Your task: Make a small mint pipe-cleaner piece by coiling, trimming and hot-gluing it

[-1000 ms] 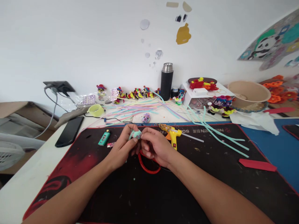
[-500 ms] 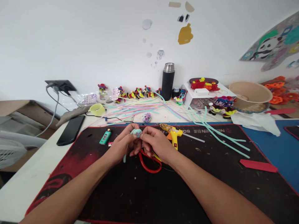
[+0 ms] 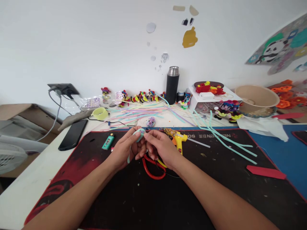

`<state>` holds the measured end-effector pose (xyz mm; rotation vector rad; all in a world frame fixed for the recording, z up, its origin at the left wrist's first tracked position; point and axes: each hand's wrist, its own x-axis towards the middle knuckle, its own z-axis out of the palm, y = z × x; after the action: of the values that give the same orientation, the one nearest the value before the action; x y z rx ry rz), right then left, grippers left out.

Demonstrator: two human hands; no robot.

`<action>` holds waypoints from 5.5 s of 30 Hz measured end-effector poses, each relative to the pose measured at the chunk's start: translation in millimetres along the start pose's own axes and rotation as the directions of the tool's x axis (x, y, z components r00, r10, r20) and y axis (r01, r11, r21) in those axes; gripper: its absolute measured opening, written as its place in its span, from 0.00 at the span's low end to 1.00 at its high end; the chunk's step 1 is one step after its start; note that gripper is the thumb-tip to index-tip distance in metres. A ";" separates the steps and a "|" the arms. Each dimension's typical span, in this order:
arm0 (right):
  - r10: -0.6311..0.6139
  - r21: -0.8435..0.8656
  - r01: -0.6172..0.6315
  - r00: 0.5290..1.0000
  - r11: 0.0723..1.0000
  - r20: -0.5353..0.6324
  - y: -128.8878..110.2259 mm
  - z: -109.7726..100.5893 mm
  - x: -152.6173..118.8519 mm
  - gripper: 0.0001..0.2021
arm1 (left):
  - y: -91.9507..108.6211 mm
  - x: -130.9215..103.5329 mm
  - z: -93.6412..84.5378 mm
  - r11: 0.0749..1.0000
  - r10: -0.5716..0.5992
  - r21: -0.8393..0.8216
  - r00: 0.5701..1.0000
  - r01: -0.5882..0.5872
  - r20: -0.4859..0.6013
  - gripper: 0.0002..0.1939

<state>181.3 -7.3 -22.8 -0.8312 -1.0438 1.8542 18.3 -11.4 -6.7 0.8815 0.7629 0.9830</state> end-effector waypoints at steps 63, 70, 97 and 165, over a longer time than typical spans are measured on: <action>-0.006 -0.013 0.005 0.996 1.000 -0.090 2.5 -3.4 3.4 0.22 | -4.7 0.6 -4.6 0.985 -0.018 0.175 0.992 -0.004 0.124 0.19; -0.021 -0.013 0.020 0.996 1.000 -0.083 3.0 -3.8 4.3 0.23 | -7.0 2.1 -3.4 0.994 0.000 0.105 0.997 -0.008 0.079 0.21; -0.028 -0.121 0.014 0.993 0.993 -0.115 3.5 -2.4 3.6 0.20 | -7.4 -2.2 -4.6 0.939 0.039 0.342 0.998 -0.022 -0.042 0.28; -0.157 -0.297 0.139 0.987 0.945 -0.040 -13.3 11.1 -11.3 0.10 | -4.9 9.4 -0.3 1.000 -0.005 -0.029 0.975 -0.001 -0.221 0.17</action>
<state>181.4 -17.0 -4.5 -0.9484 -1.3251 1.5582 23.3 -4.1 -12.5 0.7531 0.9352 1.1000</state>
